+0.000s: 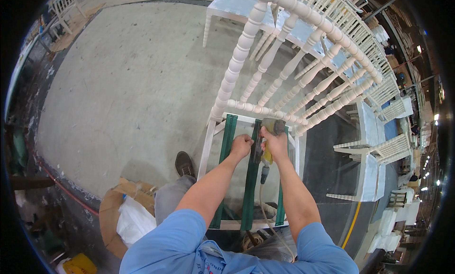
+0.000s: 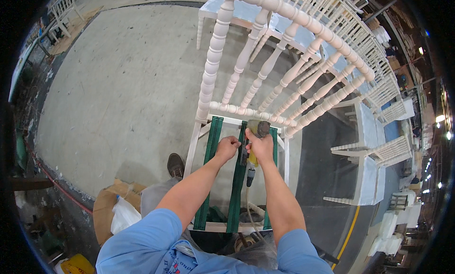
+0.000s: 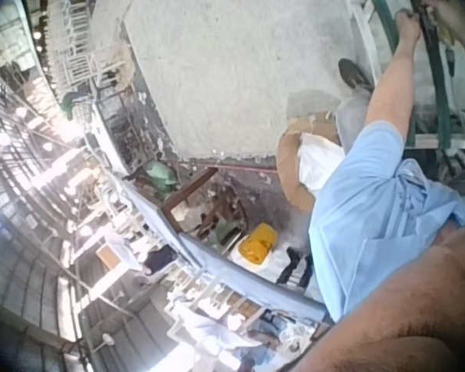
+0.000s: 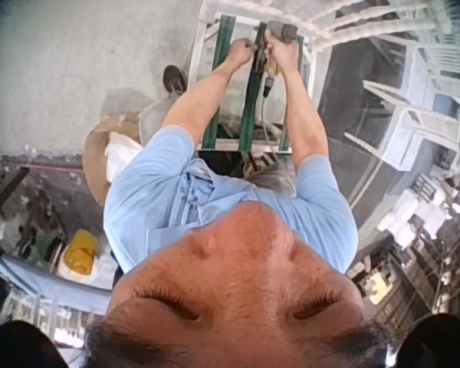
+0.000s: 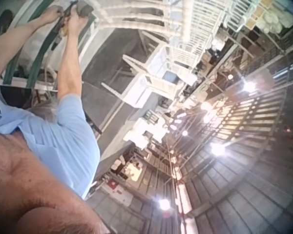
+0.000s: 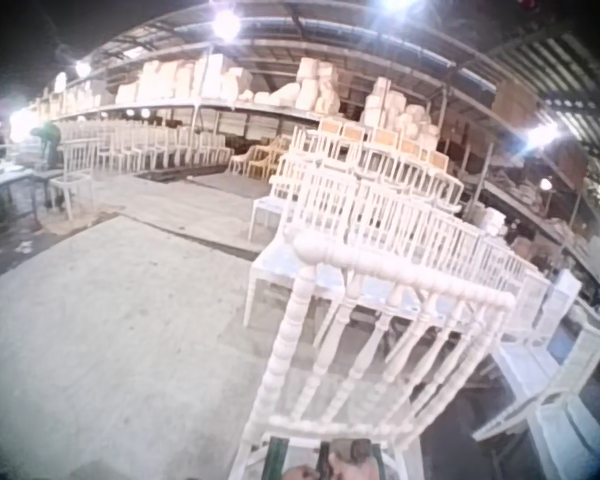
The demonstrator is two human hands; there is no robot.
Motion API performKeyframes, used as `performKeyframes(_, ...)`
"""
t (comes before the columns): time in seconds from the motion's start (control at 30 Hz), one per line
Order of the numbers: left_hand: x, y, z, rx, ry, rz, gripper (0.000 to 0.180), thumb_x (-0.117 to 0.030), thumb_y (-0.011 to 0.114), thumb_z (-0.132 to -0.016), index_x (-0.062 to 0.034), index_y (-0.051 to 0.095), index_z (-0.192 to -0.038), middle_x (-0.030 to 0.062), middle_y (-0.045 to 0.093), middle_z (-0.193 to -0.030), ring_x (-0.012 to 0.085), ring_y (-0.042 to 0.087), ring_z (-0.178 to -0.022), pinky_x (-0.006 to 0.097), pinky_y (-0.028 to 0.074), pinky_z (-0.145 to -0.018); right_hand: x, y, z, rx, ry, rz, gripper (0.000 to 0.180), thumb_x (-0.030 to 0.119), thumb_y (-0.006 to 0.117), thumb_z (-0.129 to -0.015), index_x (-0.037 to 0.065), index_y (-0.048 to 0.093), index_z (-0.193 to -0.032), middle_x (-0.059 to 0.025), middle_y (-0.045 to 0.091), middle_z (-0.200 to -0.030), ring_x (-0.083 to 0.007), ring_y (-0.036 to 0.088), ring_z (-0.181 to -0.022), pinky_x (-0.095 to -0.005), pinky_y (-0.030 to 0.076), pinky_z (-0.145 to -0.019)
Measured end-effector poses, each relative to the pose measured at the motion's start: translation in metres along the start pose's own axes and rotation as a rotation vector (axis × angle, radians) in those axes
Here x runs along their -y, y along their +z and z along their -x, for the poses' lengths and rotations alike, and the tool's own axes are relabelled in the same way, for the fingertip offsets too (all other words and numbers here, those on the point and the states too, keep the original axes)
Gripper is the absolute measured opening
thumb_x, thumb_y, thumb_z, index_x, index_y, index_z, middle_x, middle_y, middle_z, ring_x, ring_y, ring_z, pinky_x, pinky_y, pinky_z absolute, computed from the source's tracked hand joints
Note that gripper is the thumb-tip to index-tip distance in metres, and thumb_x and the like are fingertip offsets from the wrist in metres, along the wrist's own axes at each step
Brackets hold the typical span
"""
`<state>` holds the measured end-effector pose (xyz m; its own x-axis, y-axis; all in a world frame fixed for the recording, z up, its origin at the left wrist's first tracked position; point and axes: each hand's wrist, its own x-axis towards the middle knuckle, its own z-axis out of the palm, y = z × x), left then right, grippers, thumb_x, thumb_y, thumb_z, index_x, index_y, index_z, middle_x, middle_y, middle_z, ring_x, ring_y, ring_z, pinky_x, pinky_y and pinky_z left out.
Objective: The person staples a light blue fabric onto the underside of a white wooden chair seat using a staple gun, then flips the chair and staples green webbing straps across the seat frame. The person handles the chair, fabric, webbing, and staple gun during the process.
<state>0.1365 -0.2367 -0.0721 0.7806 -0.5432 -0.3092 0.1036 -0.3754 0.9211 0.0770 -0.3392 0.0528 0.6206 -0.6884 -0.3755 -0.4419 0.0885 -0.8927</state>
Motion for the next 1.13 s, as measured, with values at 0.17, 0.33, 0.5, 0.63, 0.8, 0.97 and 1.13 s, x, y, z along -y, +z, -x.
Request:
performKeyframes(0.17,0.001,0.006,0.002,0.013,-0.011,-0.008,0.022,-0.024,0.076,-0.09,-0.0035,0.073,-0.097,0.0144,0.075,-0.09,0.0292,0.071,-0.084,0.041,0.054,-0.079,-0.003,-0.007,-0.002,0.003,0.004,0.017,0.024,0.023,0.076,-0.094,0.0,0.069,-0.097,-0.006,0.065,-0.08,-0.0139,0.055,-0.049,-0.029,0.043,-0.043)
performKeyframes(0.33,0.006,0.008,0.0,0.022,0.004,0.013,0.022,-0.023,0.074,-0.092,-0.0023,0.071,-0.1,0.0152,0.073,-0.09,0.0282,0.07,-0.082,0.04,0.054,-0.079,0.0,-0.013,0.0,0.003,0.008,0.017,0.024,0.024,0.077,-0.094,0.002,0.068,-0.097,-0.0051,0.065,-0.079,-0.0139,0.055,-0.049,-0.0293,0.044,-0.044)
performKeyframes(0.5,0.003,0.014,0.002,0.07,-0.038,0.174,0.025,-0.021,0.068,-0.098,0.0012,0.065,-0.11,0.0146,0.073,-0.096,0.0282,0.068,-0.083,0.041,0.053,-0.077,0.012,-0.023,0.005,0.024,0.023,-0.001,0.029,0.028,0.08,-0.092,0.002,0.071,-0.1,-0.0047,0.068,-0.08,-0.0134,0.058,-0.051,-0.0291,0.048,-0.045)
performKeyframes(0.63,-0.012,0.003,0.021,0.243,-0.29,0.552,0.026,-0.023,0.065,-0.102,-0.0026,0.062,-0.118,0.0133,0.074,-0.103,0.0285,0.071,-0.091,0.042,0.056,-0.081,0.023,-0.059,0.044,0.005,0.052,-0.123,0.029,0.029,0.08,-0.092,0.003,0.07,-0.104,-0.004,0.068,-0.08,-0.0137,0.059,-0.052,-0.0299,0.049,-0.046)
performKeyframes(0.8,-0.022,-0.002,0.092,0.768,-0.452,1.223,0.026,-0.028,0.06,-0.106,-0.0089,0.06,-0.124,0.0105,0.074,-0.11,0.0296,0.074,-0.093,0.049,0.059,-0.085,0.012,-0.195,0.153,-0.079,0.1,-0.184,0.032,0.03,0.079,-0.093,0.005,0.069,-0.109,-0.0046,0.069,-0.09,-0.0137,0.061,-0.053,-0.0292,0.05,-0.046)
performKeyframes(0.97,-0.041,-0.008,0.169,1.006,-0.242,1.574,0.028,-0.019,0.057,-0.105,-0.0082,0.057,-0.132,0.004,0.065,-0.091,0.0234,0.068,-0.079,0.051,0.059,-0.084,-0.017,-0.302,0.312,-0.364,0.118,-0.149,0.034,0.033,0.071,-0.099,0.006,0.065,-0.119,-0.0071,0.071,-0.085,-0.0097,0.058,-0.052,-0.0247,0.048,-0.044)
performKeyframes(1.13,-0.06,-0.011,0.213,1.195,-0.122,1.699,0.044,-0.019,0.057,-0.105,-0.0072,0.046,-0.146,0.0033,0.056,-0.086,0.023,0.064,-0.075,0.054,0.057,-0.09,-0.088,-0.38,0.458,-0.379,0.114,-0.241,0.052,0.044,0.07,-0.098,0.011,0.059,-0.137,-0.0126,0.075,-0.096,-0.0087,0.055,-0.047,-0.0237,0.045,-0.039)
